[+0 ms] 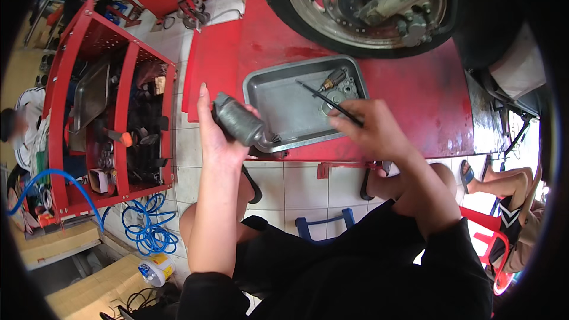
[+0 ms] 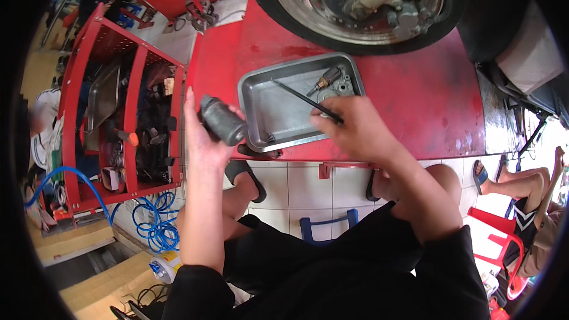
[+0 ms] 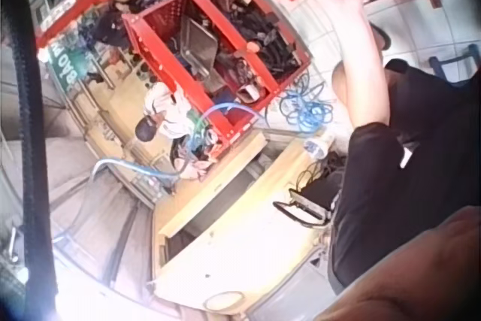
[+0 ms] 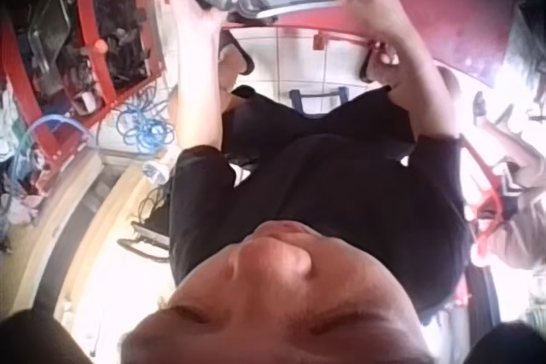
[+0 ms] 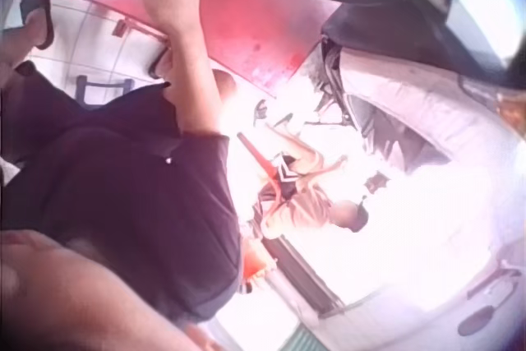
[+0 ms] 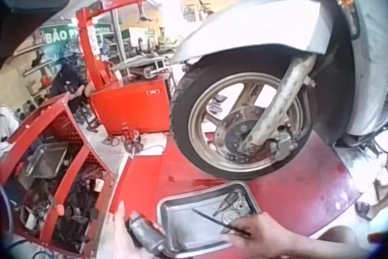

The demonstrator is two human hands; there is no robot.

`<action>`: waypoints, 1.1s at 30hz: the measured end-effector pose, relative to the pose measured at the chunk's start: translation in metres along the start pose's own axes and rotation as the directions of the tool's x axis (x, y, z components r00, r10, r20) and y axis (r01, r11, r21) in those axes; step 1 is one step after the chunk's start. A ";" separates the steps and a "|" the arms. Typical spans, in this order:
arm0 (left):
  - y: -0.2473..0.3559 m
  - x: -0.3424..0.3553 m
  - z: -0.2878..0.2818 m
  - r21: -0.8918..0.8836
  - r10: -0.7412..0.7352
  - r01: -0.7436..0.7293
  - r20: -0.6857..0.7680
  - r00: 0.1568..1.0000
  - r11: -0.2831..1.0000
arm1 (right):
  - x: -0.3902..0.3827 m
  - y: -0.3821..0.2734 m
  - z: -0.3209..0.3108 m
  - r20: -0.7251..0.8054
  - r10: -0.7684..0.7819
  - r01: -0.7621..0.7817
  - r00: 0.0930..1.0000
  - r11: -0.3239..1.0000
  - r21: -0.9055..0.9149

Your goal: The person disassembles and reassembles small mechanical components, likely from a scooter or motorcycle, using a screwdriver and a metal tray. They remove parts, place them in the tray, and then reassemble them while seated in a workshop.

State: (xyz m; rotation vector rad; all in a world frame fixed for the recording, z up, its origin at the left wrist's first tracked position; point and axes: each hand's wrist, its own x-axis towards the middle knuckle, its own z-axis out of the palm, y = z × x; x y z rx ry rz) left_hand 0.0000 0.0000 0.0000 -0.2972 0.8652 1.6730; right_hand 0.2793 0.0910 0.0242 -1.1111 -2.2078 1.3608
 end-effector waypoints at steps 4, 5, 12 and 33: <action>-0.011 -0.030 0.035 0.011 0.014 -0.017 0.196 0.981 1.000 | -0.008 -0.027 0.037 0.004 0.031 -0.031 1.000 0.961 0.273; -0.020 -0.034 0.036 0.036 0.042 -0.052 0.240 0.970 0.998 | -0.012 -0.028 0.046 -0.001 0.016 -0.015 1.000 0.956 0.293; -0.062 -0.042 0.035 0.247 0.203 -0.443 0.631 0.748 0.862 | -0.016 -0.005 0.071 -0.131 0.023 0.035 0.991 0.906 0.422; -0.094 -0.061 0.027 0.146 0.309 -0.483 0.605 0.734 0.863 | -0.032 -0.043 0.046 -0.401 -0.240 0.297 0.884 0.951 0.085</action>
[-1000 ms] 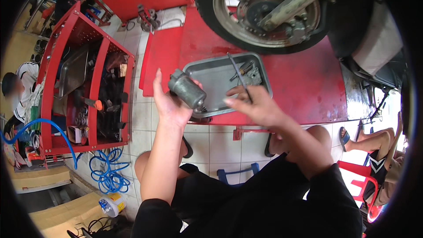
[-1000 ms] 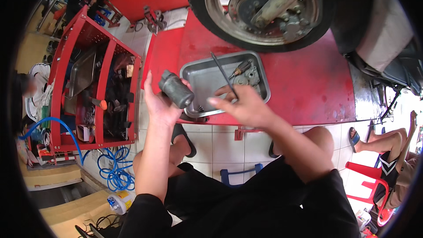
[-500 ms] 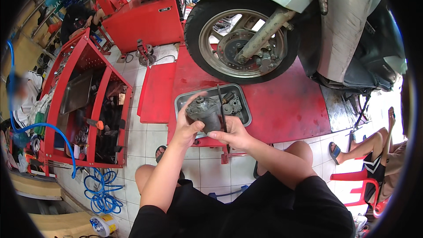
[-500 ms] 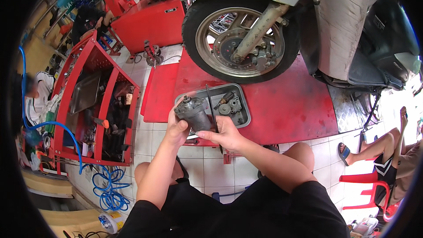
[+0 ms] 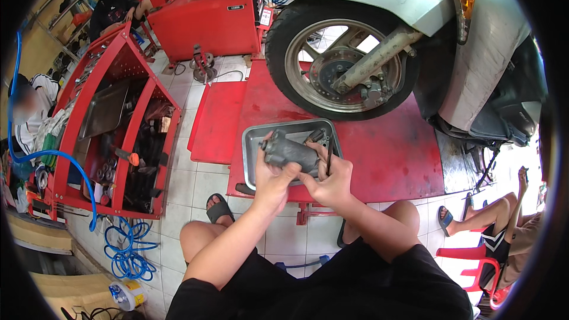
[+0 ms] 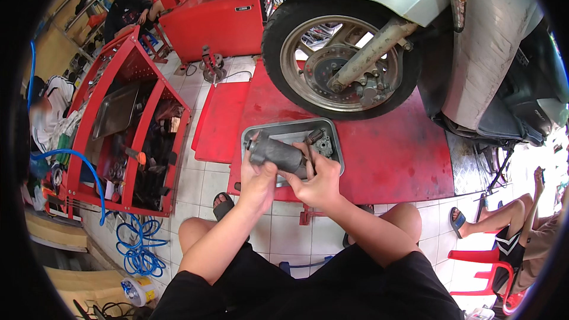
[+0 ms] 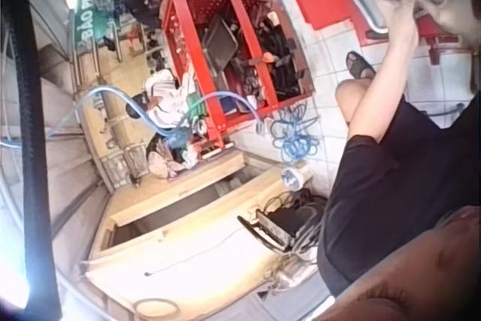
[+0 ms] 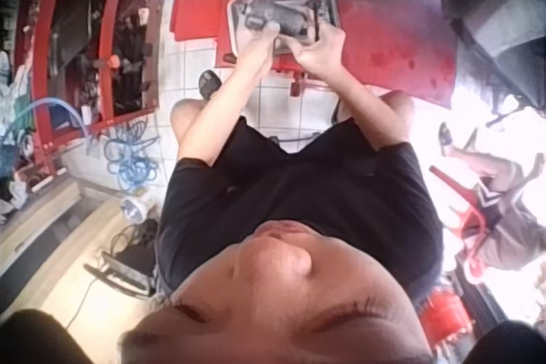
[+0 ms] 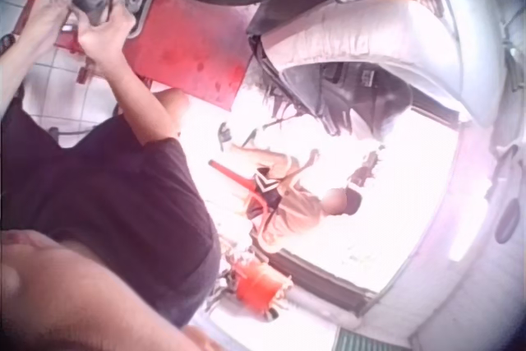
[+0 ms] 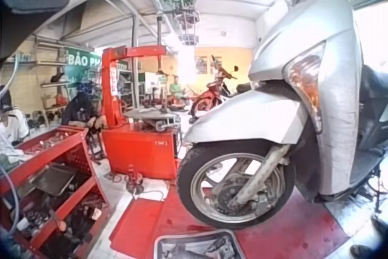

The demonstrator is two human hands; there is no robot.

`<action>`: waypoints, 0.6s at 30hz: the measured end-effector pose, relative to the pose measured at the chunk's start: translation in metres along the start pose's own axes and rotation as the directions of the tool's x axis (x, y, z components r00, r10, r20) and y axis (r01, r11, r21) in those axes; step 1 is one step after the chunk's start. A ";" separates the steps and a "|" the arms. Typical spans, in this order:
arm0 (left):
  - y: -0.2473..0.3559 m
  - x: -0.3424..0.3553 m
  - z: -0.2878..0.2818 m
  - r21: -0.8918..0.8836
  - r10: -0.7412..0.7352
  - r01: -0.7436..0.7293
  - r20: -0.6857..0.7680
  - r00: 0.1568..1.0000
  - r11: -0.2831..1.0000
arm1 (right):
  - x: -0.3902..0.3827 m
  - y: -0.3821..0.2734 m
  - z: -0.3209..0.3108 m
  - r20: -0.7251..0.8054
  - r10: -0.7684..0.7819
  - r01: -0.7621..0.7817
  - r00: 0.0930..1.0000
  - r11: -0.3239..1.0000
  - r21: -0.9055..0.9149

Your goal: The person disassembles and reassembles small mechanical components, likely from a scooter or motorcycle, using a screwdriver and a metal tray. They remove parts, place them in the tray, and then reassemble them while seated in a workshop.

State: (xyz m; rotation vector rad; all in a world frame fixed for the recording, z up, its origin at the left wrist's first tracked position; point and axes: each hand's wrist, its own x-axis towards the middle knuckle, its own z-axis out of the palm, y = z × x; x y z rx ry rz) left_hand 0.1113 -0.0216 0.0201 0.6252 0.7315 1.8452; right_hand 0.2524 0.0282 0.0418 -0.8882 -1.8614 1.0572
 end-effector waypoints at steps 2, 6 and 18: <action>-0.002 0.001 0.002 -0.167 -0.131 0.129 -0.006 0.991 0.978 | 0.003 0.013 0.004 -0.154 -0.301 0.263 0.941 0.938 -0.228; 0.002 0.011 -0.010 -0.206 -0.201 0.214 0.082 0.976 0.955 | 0.007 0.019 0.007 -0.096 -0.593 0.499 0.800 0.745 -0.444; 0.028 0.022 -0.009 -0.339 -0.581 0.473 -0.410 0.704 0.813 | -0.006 0.012 -0.001 0.204 -0.519 0.547 0.830 0.686 -0.480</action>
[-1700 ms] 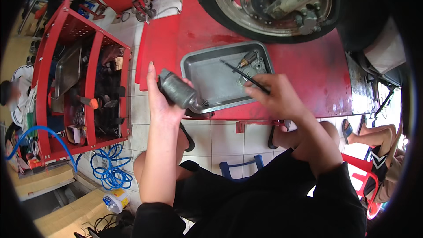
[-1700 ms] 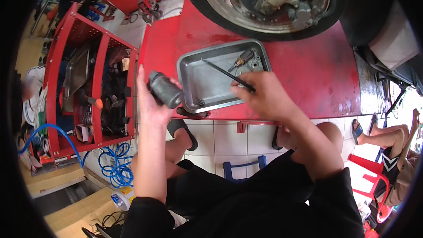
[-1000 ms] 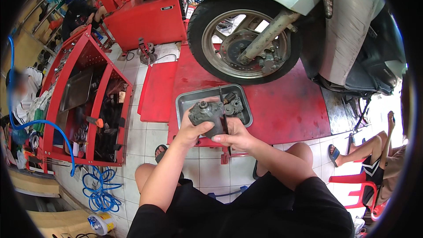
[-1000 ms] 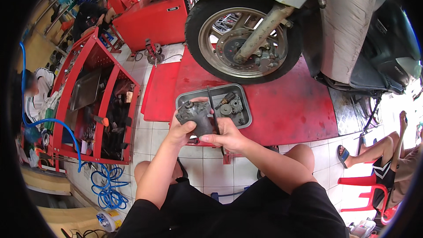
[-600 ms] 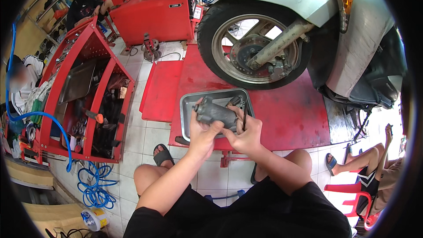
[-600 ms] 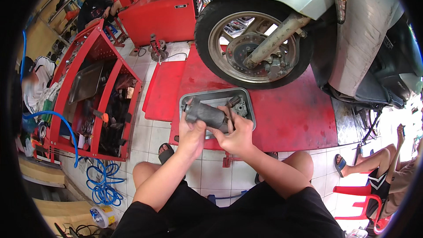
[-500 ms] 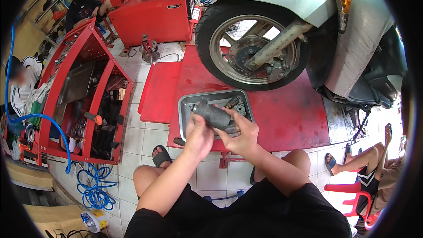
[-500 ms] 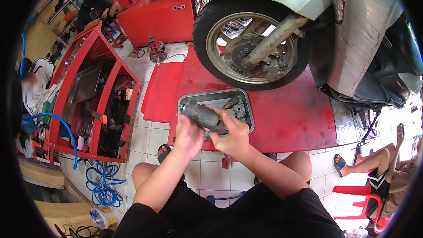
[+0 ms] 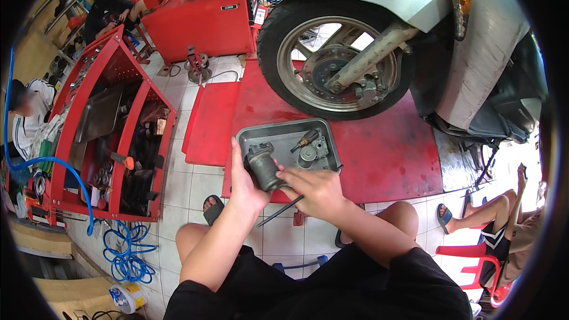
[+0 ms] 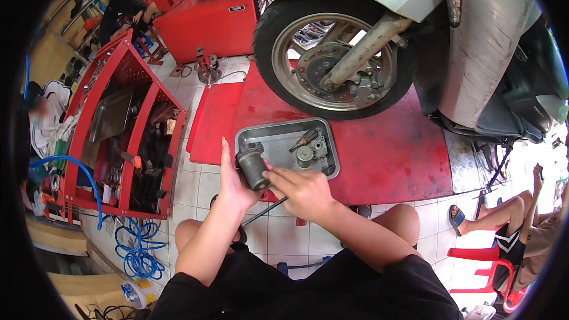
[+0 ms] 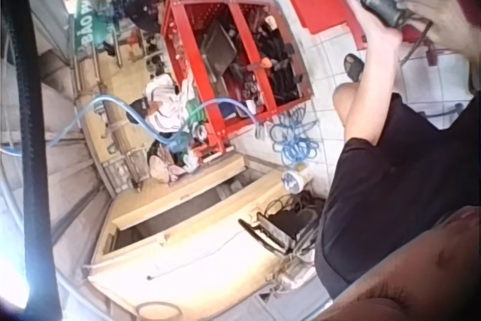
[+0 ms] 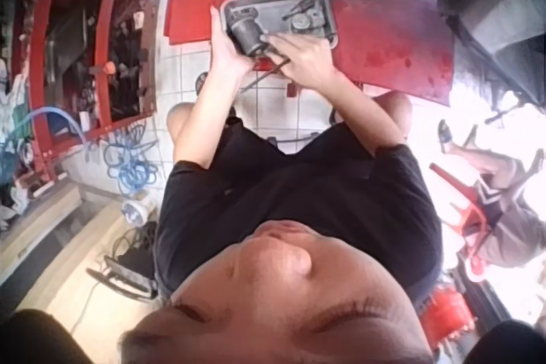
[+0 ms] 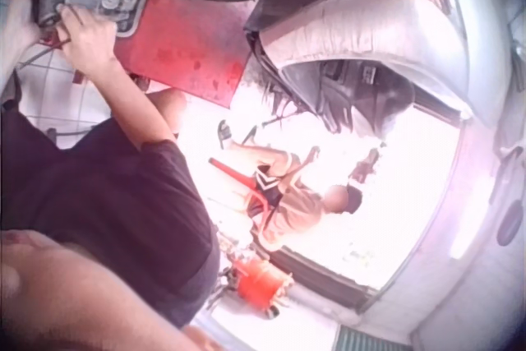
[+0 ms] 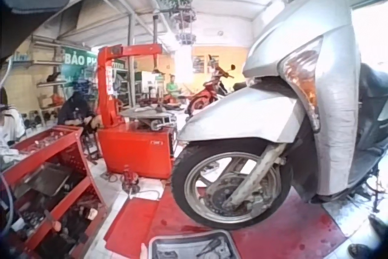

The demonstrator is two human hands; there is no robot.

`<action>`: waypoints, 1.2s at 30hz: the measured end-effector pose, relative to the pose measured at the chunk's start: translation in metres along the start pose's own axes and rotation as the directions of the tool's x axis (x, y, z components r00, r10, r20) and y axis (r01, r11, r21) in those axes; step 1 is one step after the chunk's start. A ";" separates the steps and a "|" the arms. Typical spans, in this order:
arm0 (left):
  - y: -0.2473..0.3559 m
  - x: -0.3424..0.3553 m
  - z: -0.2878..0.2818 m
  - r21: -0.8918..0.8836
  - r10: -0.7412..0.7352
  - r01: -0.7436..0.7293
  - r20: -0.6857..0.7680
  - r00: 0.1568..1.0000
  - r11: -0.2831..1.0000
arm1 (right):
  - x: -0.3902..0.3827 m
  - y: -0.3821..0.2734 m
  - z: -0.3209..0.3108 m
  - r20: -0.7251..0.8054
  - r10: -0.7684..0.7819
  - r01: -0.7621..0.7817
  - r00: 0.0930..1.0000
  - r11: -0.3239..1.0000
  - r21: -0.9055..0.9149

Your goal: The person disassembles and reassembles small mechanical components, likely from a scooter or motorcycle, using a screwdriver and a metal tray. They remove parts, place them in the tray, and then reassemble them while seated in a workshop.

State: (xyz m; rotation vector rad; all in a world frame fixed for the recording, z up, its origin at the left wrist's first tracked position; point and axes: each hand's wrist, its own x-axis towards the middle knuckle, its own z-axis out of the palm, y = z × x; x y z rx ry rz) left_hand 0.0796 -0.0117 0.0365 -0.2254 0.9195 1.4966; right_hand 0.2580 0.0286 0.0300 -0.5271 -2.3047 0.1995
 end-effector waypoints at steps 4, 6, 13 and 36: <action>0.018 0.006 -0.009 -0.029 0.036 -0.037 -0.030 0.999 0.999 | 0.004 0.021 -0.013 0.158 0.392 -0.422 0.906 0.837 0.348; 0.029 0.004 -0.016 -0.013 0.067 -0.067 0.016 0.998 0.998 | 0.008 0.033 -0.016 0.301 0.606 -0.671 0.737 0.597 0.441; 0.027 -0.010 -0.014 0.097 0.096 -0.124 0.249 0.964 0.988 | -0.007 0.045 -0.012 0.483 0.616 -0.737 0.622 0.253 0.627; 0.001 0.006 -0.017 0.288 0.252 -0.319 0.247 0.936 0.903 | 0.009 0.024 -0.050 0.502 0.355 -0.398 0.789 -0.328 0.857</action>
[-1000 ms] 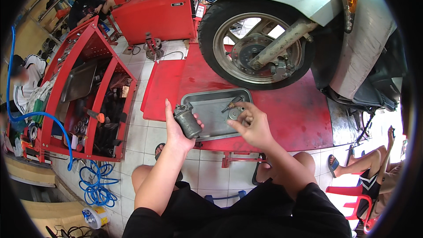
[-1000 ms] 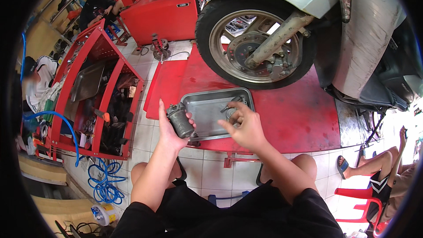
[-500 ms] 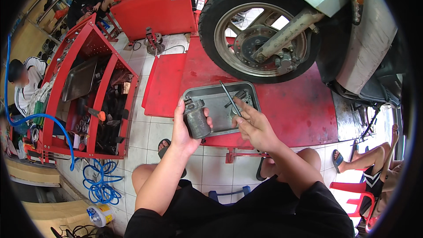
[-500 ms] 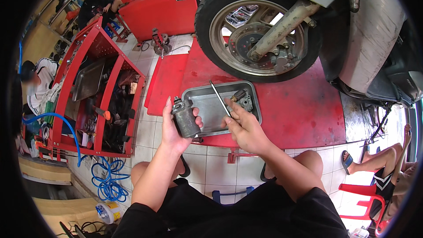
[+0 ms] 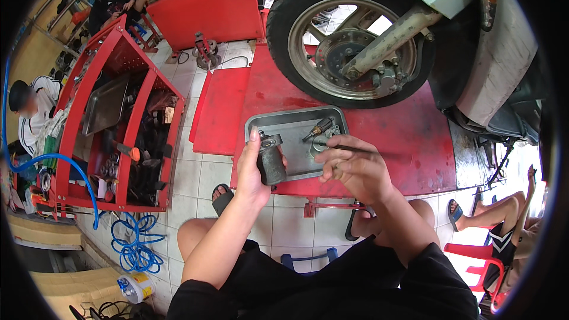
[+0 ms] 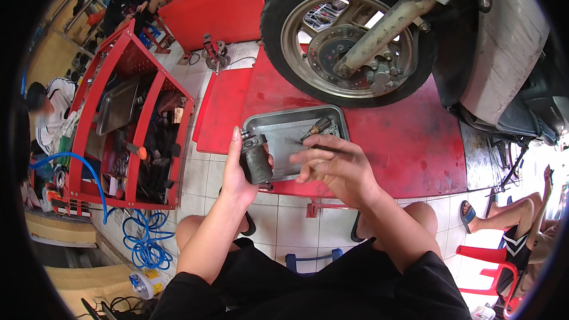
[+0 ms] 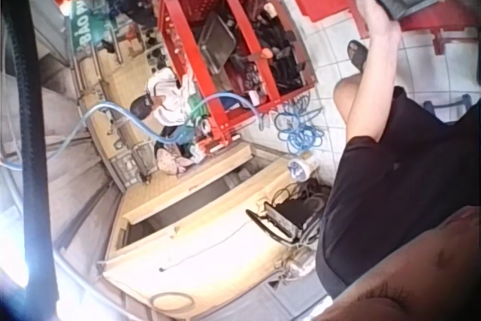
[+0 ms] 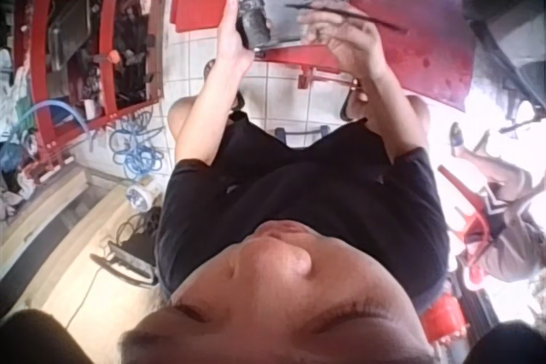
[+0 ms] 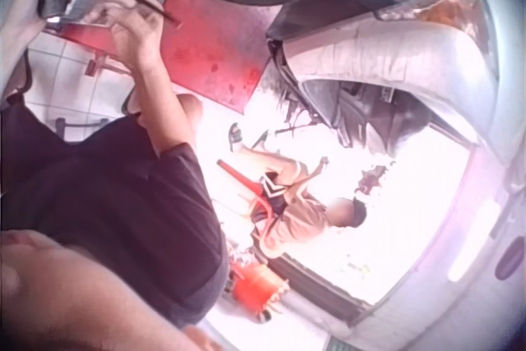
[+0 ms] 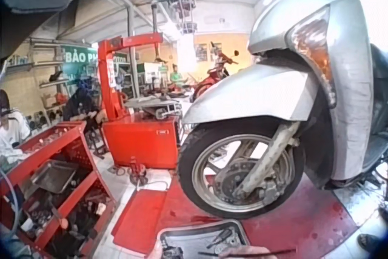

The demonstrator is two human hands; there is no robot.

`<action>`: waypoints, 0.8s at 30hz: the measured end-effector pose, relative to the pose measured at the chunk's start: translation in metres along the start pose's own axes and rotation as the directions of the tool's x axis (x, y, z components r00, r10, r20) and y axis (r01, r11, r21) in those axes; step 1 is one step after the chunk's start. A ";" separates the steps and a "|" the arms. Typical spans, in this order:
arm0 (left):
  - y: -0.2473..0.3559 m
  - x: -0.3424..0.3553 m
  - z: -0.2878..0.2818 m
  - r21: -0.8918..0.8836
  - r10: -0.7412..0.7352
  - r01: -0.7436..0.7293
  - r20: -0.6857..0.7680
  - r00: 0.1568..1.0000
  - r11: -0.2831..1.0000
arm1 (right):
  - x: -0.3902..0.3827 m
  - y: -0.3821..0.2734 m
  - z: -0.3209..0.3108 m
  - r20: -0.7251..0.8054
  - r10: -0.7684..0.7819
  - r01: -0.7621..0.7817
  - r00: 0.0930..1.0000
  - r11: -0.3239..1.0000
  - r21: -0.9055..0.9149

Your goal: The person disassembles and reassembles small mechanical components, likely from a scooter or motorcycle, using a screwdriver and a metal tray. They remove parts, place them in the tray, and then reassemble them while seated in a workshop.

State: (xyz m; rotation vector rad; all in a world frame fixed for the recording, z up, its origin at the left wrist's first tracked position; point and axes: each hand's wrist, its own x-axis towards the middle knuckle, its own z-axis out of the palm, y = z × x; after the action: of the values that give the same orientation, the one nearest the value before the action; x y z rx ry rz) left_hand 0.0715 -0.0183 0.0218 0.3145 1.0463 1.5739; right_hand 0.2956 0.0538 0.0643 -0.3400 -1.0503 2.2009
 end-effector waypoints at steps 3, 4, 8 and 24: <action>-0.003 0.000 -0.002 0.041 0.010 -0.009 -0.025 1.000 0.999 | -0.007 -0.005 -0.004 -0.052 0.057 -0.069 0.997 0.959 -0.274; -0.004 0.000 -0.004 0.046 0.005 -0.004 -0.029 1.000 0.999 | -0.008 -0.004 -0.001 -0.066 0.011 -0.034 0.998 0.934 -0.355; -0.005 -0.003 -0.004 -0.028 -0.039 0.040 0.016 0.999 0.999 | -0.008 -0.004 0.018 0.017 -0.267 0.205 0.964 0.694 -0.690; -0.014 -0.006 0.009 0.098 0.119 -0.115 -0.039 0.992 0.989 | -0.014 -0.010 0.023 0.261 -0.462 0.436 0.848 0.327 -0.838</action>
State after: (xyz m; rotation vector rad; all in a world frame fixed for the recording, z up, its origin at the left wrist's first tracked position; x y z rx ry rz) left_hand 0.0881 -0.0204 0.0184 0.4138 1.1577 1.6447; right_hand 0.2989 0.0356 0.0862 -0.4360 -1.9585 0.9620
